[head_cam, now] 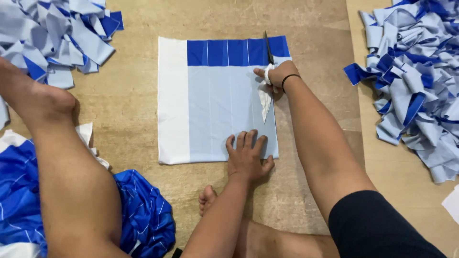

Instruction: Cutting strips of blue and white striped fabric with scissors on a flat surface.

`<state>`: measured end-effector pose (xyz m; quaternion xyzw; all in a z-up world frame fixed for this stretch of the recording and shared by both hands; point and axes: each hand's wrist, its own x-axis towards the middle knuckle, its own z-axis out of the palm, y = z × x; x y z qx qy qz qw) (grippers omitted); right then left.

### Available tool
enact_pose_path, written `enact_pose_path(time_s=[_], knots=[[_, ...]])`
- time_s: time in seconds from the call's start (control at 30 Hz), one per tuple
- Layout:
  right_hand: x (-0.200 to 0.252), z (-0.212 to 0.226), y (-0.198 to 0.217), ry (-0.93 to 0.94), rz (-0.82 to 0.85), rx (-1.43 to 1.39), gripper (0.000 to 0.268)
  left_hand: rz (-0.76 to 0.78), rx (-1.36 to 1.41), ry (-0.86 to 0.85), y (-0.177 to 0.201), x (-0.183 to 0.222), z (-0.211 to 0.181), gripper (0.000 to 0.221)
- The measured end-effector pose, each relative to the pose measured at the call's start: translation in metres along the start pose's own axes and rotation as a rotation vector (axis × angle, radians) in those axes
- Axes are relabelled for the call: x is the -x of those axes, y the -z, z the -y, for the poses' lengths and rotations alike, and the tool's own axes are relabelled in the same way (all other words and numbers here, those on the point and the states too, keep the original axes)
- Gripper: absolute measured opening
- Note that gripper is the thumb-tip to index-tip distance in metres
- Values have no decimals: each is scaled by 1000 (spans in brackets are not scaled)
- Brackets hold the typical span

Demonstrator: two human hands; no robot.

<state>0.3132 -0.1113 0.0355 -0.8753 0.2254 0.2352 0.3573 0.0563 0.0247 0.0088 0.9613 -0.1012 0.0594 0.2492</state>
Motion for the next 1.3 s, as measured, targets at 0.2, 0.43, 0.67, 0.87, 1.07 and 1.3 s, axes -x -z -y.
enact_pose_path(time_s=[0.2,0.43,0.67,0.87,1.07,1.3], knots=[[30,-15,3,-20,-50,19,62,3,-14,-11,-6,-6,0,58],[134,-124,4,15,65,13,65,27,-103,-18,-8,-5,-1,58],[262,-212,33,-60,77,441,60,-8,-127,-49,-15,1,3,56],[283,-254,11,-34,26,481,30,-6,-188,-55,-16,1,0,54],[275,-251,-13,88,51,733,23,-53,-219,-114,-28,8,8,49],[277,-230,-9,201,153,715,19,-80,-232,-106,-38,-3,-17,52]])
